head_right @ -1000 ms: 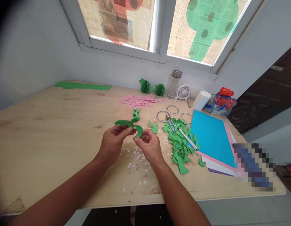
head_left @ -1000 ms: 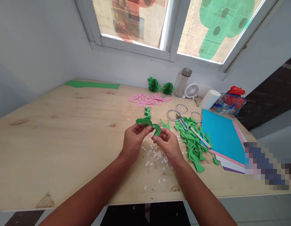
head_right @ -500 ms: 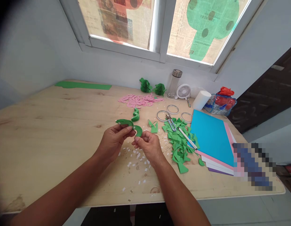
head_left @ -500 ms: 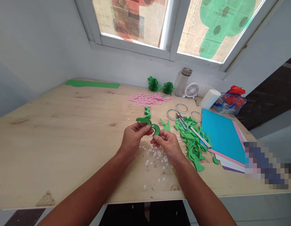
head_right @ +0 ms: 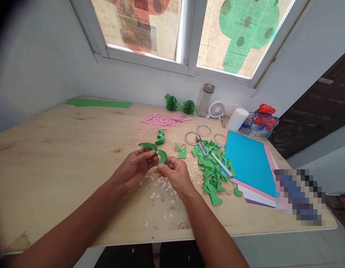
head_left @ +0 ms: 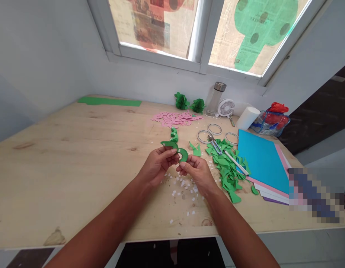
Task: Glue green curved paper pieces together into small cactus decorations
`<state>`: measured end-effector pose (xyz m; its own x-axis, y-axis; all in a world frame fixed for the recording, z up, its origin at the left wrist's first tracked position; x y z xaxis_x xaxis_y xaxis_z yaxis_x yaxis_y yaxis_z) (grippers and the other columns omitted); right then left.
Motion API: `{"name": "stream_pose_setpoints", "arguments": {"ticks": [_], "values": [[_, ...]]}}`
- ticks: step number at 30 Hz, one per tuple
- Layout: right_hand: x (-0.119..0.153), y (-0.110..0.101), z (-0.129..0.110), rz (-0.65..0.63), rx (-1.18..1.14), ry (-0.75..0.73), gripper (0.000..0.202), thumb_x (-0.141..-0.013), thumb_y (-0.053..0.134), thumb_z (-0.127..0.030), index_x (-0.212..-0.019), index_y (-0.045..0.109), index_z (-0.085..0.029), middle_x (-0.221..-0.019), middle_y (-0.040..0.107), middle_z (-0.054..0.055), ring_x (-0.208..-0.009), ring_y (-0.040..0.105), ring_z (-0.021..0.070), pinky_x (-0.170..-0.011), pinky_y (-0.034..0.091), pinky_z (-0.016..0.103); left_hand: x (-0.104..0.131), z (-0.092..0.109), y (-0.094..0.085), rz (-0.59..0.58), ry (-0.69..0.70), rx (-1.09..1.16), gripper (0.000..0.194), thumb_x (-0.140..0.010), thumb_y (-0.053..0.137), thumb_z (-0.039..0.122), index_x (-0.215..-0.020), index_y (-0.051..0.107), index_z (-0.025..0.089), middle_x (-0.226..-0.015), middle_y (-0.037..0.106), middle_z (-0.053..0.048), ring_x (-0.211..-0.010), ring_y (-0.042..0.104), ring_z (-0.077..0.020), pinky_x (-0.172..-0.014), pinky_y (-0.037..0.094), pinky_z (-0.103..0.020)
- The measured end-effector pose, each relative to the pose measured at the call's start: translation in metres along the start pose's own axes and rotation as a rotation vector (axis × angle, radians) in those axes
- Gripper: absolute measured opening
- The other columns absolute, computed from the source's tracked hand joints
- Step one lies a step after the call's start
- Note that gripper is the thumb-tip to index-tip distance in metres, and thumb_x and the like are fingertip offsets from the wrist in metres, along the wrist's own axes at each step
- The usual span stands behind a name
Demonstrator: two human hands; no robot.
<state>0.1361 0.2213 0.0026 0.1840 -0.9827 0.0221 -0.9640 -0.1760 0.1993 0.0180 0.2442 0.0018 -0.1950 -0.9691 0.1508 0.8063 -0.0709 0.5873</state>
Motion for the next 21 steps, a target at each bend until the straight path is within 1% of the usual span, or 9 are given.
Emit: {"name": "stream_pose_setpoints", "arguments": {"ticks": [3,7,10,14,17,21], "values": [[0.0,-0.003,0.0,0.045,0.036,0.007,0.027,-0.073,0.07,-0.044,-0.078,0.066,-0.017,-0.066,0.07,0.002,-0.053,0.057,0.0107,-0.051,0.041,0.022,0.0,0.005,0.0,0.017,0.063,-0.076,0.016,-0.062,0.079,0.021,-0.068,0.066,0.014,-0.06,0.063,-0.001,-0.056,0.057,-0.0118,-0.057,0.046,-0.025],[-0.001,-0.007,-0.001,0.102,0.086,-0.026,0.028,-0.074,0.068,-0.046,-0.072,0.063,-0.018,-0.062,0.067,0.001,-0.051,0.058,0.0113,-0.05,0.042,0.023,-0.001,0.005,0.001,0.003,0.06,-0.106,0.017,-0.06,0.08,0.02,-0.066,0.065,0.013,-0.058,0.061,0.0,-0.054,0.055,-0.0106,-0.055,0.044,-0.024],[-0.003,-0.006,0.0,0.092,0.122,-0.063,0.026,-0.076,0.066,-0.044,-0.073,0.062,-0.019,-0.059,0.064,-0.001,-0.053,0.06,0.0131,-0.051,0.044,0.024,-0.003,0.002,-0.001,-0.006,0.044,-0.118,0.017,-0.061,0.079,0.022,-0.067,0.065,0.013,-0.058,0.06,0.0,-0.054,0.055,-0.0105,-0.056,0.044,-0.023],[-0.003,-0.006,0.004,0.067,0.207,-0.093,0.024,-0.079,0.062,-0.042,-0.075,0.061,-0.019,-0.061,0.065,0.0,-0.056,0.061,0.0143,-0.054,0.046,0.024,-0.005,-0.002,-0.002,-0.033,-0.002,-0.129,0.02,-0.064,0.077,0.026,-0.071,0.065,0.013,-0.061,0.061,-0.001,-0.054,0.054,-0.0107,-0.055,0.044,-0.024],[-0.004,-0.007,0.006,0.056,0.276,-0.112,0.022,-0.081,0.06,-0.041,-0.075,0.059,-0.02,-0.061,0.065,0.0,-0.055,0.06,0.0144,-0.055,0.047,0.025,-0.006,-0.005,-0.002,-0.059,-0.023,-0.14,0.022,-0.064,0.077,0.029,-0.069,0.063,0.014,-0.061,0.06,0.0,-0.054,0.053,-0.0102,-0.055,0.044,-0.024],[-0.005,-0.007,0.011,0.028,0.322,-0.11,0.018,-0.083,0.057,-0.038,-0.078,0.059,-0.02,-0.061,0.065,0.0,-0.056,0.06,0.0146,-0.055,0.046,0.025,-0.006,-0.003,0.001,-0.089,-0.014,-0.189,0.024,-0.063,0.076,0.033,-0.066,0.061,0.015,-0.058,0.056,0.001,-0.053,0.051,-0.0096,-0.055,0.044,-0.024]]}}
Point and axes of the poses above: each hand's wrist, its own x-axis away from the middle knuckle, its own y-axis out of the palm, z = x × y, the point moved 7 cm from there along -x, towards the middle knuckle
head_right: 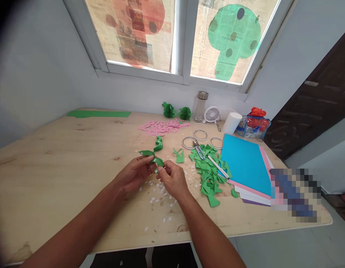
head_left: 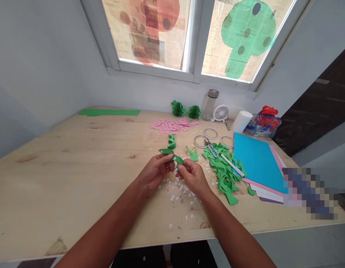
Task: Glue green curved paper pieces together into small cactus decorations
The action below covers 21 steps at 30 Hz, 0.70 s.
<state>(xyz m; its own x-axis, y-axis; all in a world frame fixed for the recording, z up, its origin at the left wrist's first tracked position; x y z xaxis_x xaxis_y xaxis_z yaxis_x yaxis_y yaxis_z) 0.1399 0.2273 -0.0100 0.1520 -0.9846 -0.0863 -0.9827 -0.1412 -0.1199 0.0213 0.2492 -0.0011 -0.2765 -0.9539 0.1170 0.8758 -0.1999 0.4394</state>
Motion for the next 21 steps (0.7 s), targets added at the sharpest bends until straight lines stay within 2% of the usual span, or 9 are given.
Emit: {"name": "stream_pose_setpoints", "arguments": {"ticks": [3,6,9,11,13,16,21], "values": [[0.0,-0.001,0.001,0.017,0.06,0.002,0.015,-0.08,0.061,-0.035,-0.077,0.06,-0.02,-0.059,0.063,-0.002,-0.053,0.058,0.0132,-0.051,0.041,0.023,0.002,0.004,0.002,-0.01,0.024,-0.078,0.025,-0.063,0.075,0.035,-0.063,0.061,0.015,-0.056,0.055,0.001,-0.051,0.048,-0.0091,-0.054,0.042,-0.024],[0.001,-0.006,-0.006,0.059,0.009,-0.021,0.02,-0.078,0.063,-0.036,-0.068,0.06,-0.019,-0.049,0.057,-0.004,-0.042,0.047,0.0091,-0.044,0.033,0.021,0.005,0.011,0.002,-0.001,0.06,-0.181,0.025,-0.064,0.074,0.036,-0.064,0.063,0.014,-0.054,0.055,0.001,-0.05,0.048,-0.01,-0.053,0.042,-0.024],[0.0,-0.026,-0.016,0.229,-0.121,-0.069,0.025,-0.079,0.06,-0.041,-0.067,0.056,-0.019,-0.046,0.05,-0.007,-0.042,0.04,0.0075,-0.043,0.03,0.021,0.004,0.024,-0.008,0.092,0.141,-0.291,0.027,-0.068,0.07,0.04,-0.076,0.068,0.014,-0.06,0.06,-0.002,-0.054,0.051,-0.0119,-0.055,0.042,-0.025],[0.003,-0.051,-0.018,0.487,-0.292,-0.11,0.024,-0.076,0.065,-0.04,-0.069,0.055,-0.019,-0.048,0.05,-0.008,-0.043,0.04,0.0069,-0.044,0.03,0.021,0.004,0.034,-0.021,0.214,0.221,-0.366,0.028,-0.069,0.067,0.04,-0.081,0.068,0.015,-0.064,0.061,-0.001,-0.058,0.053,-0.0125,-0.058,0.043,-0.025],[0.005,-0.066,-0.015,0.64,-0.467,-0.118,0.026,-0.071,0.07,-0.04,-0.07,0.054,-0.02,-0.049,0.049,-0.009,-0.044,0.039,0.0064,-0.044,0.029,0.021,0.003,0.039,-0.032,0.31,0.283,-0.458,0.025,-0.069,0.066,0.038,-0.08,0.068,0.016,-0.065,0.062,-0.001,-0.062,0.055,-0.0134,-0.06,0.043,-0.025],[0.004,-0.072,-0.01,0.693,-0.594,-0.093,0.029,-0.065,0.074,-0.039,-0.069,0.052,-0.02,-0.05,0.048,-0.009,-0.045,0.041,0.006,-0.044,0.029,0.021,0.001,0.037,-0.034,0.342,0.322,-0.623,0.018,-0.067,0.065,0.033,-0.075,0.069,0.017,-0.068,0.066,-0.001,-0.064,0.056,-0.0148,-0.06,0.043,-0.025],[0.004,-0.07,-0.01,0.677,-0.564,-0.083,0.029,-0.065,0.073,-0.039,-0.071,0.053,-0.02,-0.051,0.049,-0.009,-0.045,0.041,0.0058,-0.044,0.028,0.021,0.002,0.027,-0.019,0.292,0.345,-0.864,0.018,-0.071,0.058,0.032,-0.071,0.07,0.018,-0.069,0.069,-0.002,-0.061,0.058,-0.0162,-0.06,0.045,-0.027]]}}
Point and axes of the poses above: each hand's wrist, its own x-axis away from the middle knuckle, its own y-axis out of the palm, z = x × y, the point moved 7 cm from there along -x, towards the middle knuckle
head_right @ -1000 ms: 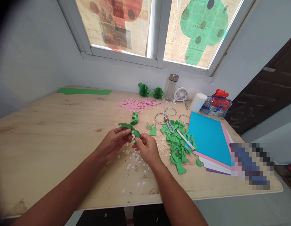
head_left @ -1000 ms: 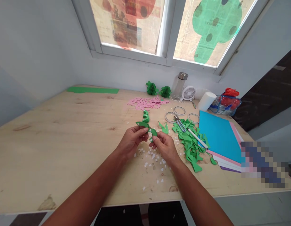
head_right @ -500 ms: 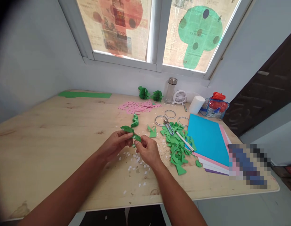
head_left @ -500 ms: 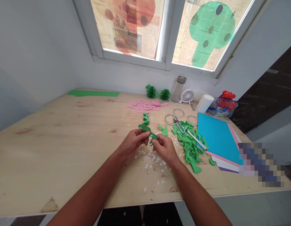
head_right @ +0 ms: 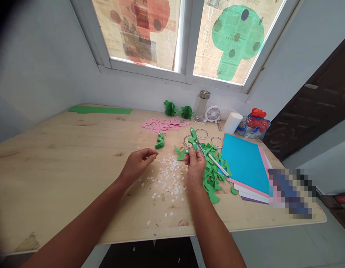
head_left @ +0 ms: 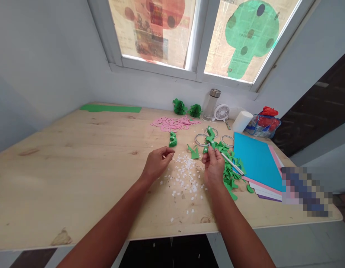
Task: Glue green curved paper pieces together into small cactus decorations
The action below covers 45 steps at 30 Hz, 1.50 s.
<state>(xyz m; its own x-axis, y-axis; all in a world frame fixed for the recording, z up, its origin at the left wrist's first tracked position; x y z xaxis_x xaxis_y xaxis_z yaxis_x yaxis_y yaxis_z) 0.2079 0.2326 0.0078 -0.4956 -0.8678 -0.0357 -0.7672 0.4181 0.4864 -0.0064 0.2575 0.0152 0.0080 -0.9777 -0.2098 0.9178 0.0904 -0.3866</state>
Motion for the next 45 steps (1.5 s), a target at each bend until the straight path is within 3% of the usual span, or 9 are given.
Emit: {"name": "stream_pose_setpoints", "arguments": {"ticks": [11,16,22,26,31,36,45], "values": [[0.007,0.009,0.017,-0.106,0.096,0.086,0.029,-0.067,0.07,-0.039,-0.06,0.049,-0.02,-0.043,0.048,-0.008,-0.04,0.035,0.006,-0.042,0.025,0.022,-0.006,-0.009,-0.006,0.097,0.005,-0.404,0.03,-0.08,0.047,0.029,-0.099,0.068,0.019,-0.098,0.072,-0.008,-0.09,0.065,-0.0245,-0.084,0.047,-0.035],[0.008,0.011,0.02,-0.13,0.121,0.093,0.028,-0.067,0.068,-0.04,-0.06,0.051,-0.02,-0.042,0.047,-0.008,-0.039,0.033,0.0061,-0.041,0.024,0.022,-0.014,-0.017,-0.003,0.043,-0.041,-0.528,0.032,-0.08,0.049,0.03,-0.105,0.066,0.019,-0.097,0.072,-0.008,-0.085,0.067,-0.0235,-0.074,0.049,-0.031],[0.009,0.012,0.022,-0.143,0.142,0.099,0.031,-0.068,0.067,-0.043,-0.057,0.05,-0.02,-0.042,0.048,-0.007,-0.039,0.035,0.0066,-0.04,0.025,0.022,-0.045,-0.015,0.009,-0.042,-0.038,-0.667,0.037,-0.075,0.054,0.03,-0.11,0.064,0.021,-0.099,0.072,-0.009,-0.087,0.067,-0.0249,-0.065,0.045,-0.029],[0.011,0.013,0.022,-0.147,0.152,0.094,0.033,-0.068,0.067,-0.043,-0.055,0.048,-0.021,-0.042,0.048,-0.007,-0.039,0.036,0.007,-0.04,0.026,0.022,-0.062,-0.014,0.02,-0.062,-0.034,-0.745,0.031,-0.071,0.058,0.027,-0.1,0.067,0.023,-0.089,0.073,-0.008,-0.088,0.066,-0.0273,-0.063,0.043,-0.029],[0.01,0.012,0.024,-0.155,0.142,0.1,0.031,-0.068,0.067,-0.043,-0.056,0.048,-0.021,-0.042,0.049,-0.007,-0.04,0.037,0.0072,-0.04,0.027,0.021,-0.067,-0.015,0.025,-0.054,-0.001,-0.784,0.019,-0.071,0.057,0.025,-0.087,0.067,0.022,-0.09,0.073,-0.009,-0.087,0.066,-0.0277,-0.062,0.041,-0.029],[0.008,0.012,0.027,-0.167,0.127,0.112,0.032,-0.068,0.067,-0.043,-0.056,0.048,-0.02,-0.041,0.049,-0.007,-0.039,0.036,0.0066,-0.04,0.026,0.021,-0.047,-0.007,0.009,-0.039,0.032,-0.776,0.015,-0.075,0.054,0.029,-0.082,0.065,0.021,-0.087,0.073,-0.008,-0.081,0.066,-0.0257,-0.059,0.039,-0.028],[0.016,0.022,0.031,-0.32,0.117,0.18,0.03,-0.064,0.071,-0.043,-0.059,0.054,-0.019,-0.043,0.051,-0.006,-0.039,0.037,0.0063,-0.04,0.027,0.021,0.044,0.018,-0.027,-0.028,0.086,-0.778,0.014,-0.077,0.053,0.029,-0.084,0.064,0.025,-0.083,0.073,-0.004,-0.078,0.066,-0.0256,-0.067,0.042,-0.031]]}}
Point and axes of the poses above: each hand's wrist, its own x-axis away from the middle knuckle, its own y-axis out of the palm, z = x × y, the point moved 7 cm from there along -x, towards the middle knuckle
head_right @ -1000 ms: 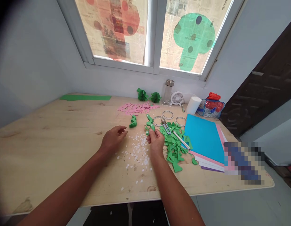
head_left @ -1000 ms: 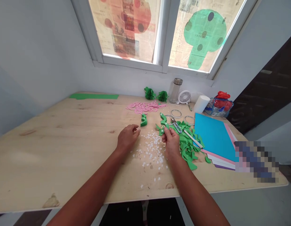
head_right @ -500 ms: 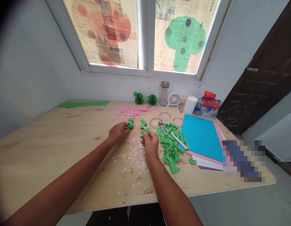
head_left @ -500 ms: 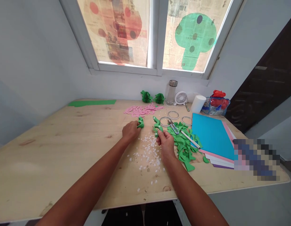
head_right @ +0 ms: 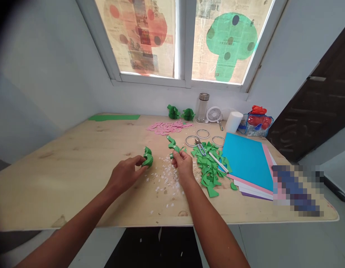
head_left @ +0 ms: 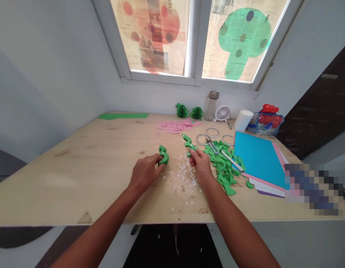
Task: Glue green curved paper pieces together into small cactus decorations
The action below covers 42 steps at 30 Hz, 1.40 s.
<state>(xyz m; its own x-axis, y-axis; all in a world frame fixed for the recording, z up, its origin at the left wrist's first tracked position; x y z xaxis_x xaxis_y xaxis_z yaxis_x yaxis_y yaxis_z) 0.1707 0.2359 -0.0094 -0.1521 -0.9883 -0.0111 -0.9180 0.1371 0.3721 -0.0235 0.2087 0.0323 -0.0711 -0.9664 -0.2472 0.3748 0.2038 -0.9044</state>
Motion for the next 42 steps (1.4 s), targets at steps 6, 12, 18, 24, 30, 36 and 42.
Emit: {"name": "stream_pose_setpoints", "arguments": {"ticks": [6,12,18,24,30,36,42], "values": [[0.001,0.004,0.003,-0.08,0.031,0.019,0.032,-0.063,0.073,-0.045,-0.059,0.055,-0.019,-0.044,0.051,-0.007,-0.039,0.038,0.0064,-0.041,0.027,0.021,0.042,-0.007,-0.009,0.068,-0.048,-0.034,0.014,-0.078,0.054,0.03,-0.085,0.063,0.022,-0.082,0.072,-0.007,-0.082,0.066,-0.0285,-0.077,0.041,-0.037],[0.003,0.007,0.004,-0.12,0.071,0.006,0.033,-0.062,0.074,-0.045,-0.061,0.055,-0.019,-0.043,0.05,-0.008,-0.04,0.037,0.006,-0.041,0.026,0.021,0.063,-0.014,-0.005,0.1,-0.08,-0.01,0.015,-0.08,0.052,0.028,-0.088,0.063,0.021,-0.083,0.072,-0.007,-0.081,0.066,-0.0267,-0.074,0.042,-0.035],[0.013,0.026,-0.002,-0.231,0.138,0.053,0.033,-0.063,0.074,-0.045,-0.059,0.056,-0.018,-0.043,0.053,-0.006,-0.039,0.039,0.0057,-0.042,0.028,0.02,0.07,-0.016,0.005,0.106,-0.077,0.009,0.016,-0.081,0.053,0.028,-0.089,0.065,0.021,-0.088,0.072,-0.008,-0.085,0.064,-0.0273,-0.075,0.042,-0.037],[0.039,0.058,0.006,-0.374,0.199,0.225,0.034,-0.063,0.076,-0.046,-0.059,0.059,-0.017,-0.045,0.059,-0.003,-0.037,0.043,0.0062,-0.04,0.03,0.019,0.078,-0.023,0.008,0.113,-0.079,0.056,0.023,-0.081,0.055,0.029,-0.099,0.066,0.02,-0.096,0.071,-0.01,-0.092,0.062,-0.0288,-0.079,0.041,-0.039],[0.063,0.08,0.03,-0.427,0.208,0.367,0.036,-0.062,0.076,-0.047,-0.057,0.057,-0.017,-0.046,0.061,-0.002,-0.036,0.045,0.0059,-0.039,0.032,0.018,0.082,-0.025,0.007,0.119,-0.077,0.102,0.024,-0.082,0.054,0.028,-0.099,0.069,0.02,-0.094,0.072,-0.009,-0.093,0.062,-0.0292,-0.081,0.041,-0.04],[0.072,0.09,0.046,-0.413,0.248,0.435,0.032,-0.063,0.076,-0.043,-0.059,0.059,-0.016,-0.05,0.066,0.0,-0.035,0.048,0.0058,-0.039,0.033,0.018,0.083,-0.027,0.006,0.135,-0.084,0.139,0.022,-0.082,0.054,0.025,-0.095,0.07,0.02,-0.091,0.072,-0.01,-0.092,0.062,-0.03,-0.081,0.041,-0.041],[0.073,0.092,0.055,-0.372,0.336,0.473,0.027,-0.068,0.074,-0.037,-0.059,0.06,-0.015,-0.049,0.066,0.001,-0.034,0.049,0.0062,-0.037,0.032,0.017,0.084,-0.03,0.007,0.15,-0.092,0.18,0.02,-0.08,0.057,0.026,-0.094,0.069,0.019,-0.09,0.073,-0.01,-0.091,0.063,-0.0301,-0.081,0.042,-0.041]]}}
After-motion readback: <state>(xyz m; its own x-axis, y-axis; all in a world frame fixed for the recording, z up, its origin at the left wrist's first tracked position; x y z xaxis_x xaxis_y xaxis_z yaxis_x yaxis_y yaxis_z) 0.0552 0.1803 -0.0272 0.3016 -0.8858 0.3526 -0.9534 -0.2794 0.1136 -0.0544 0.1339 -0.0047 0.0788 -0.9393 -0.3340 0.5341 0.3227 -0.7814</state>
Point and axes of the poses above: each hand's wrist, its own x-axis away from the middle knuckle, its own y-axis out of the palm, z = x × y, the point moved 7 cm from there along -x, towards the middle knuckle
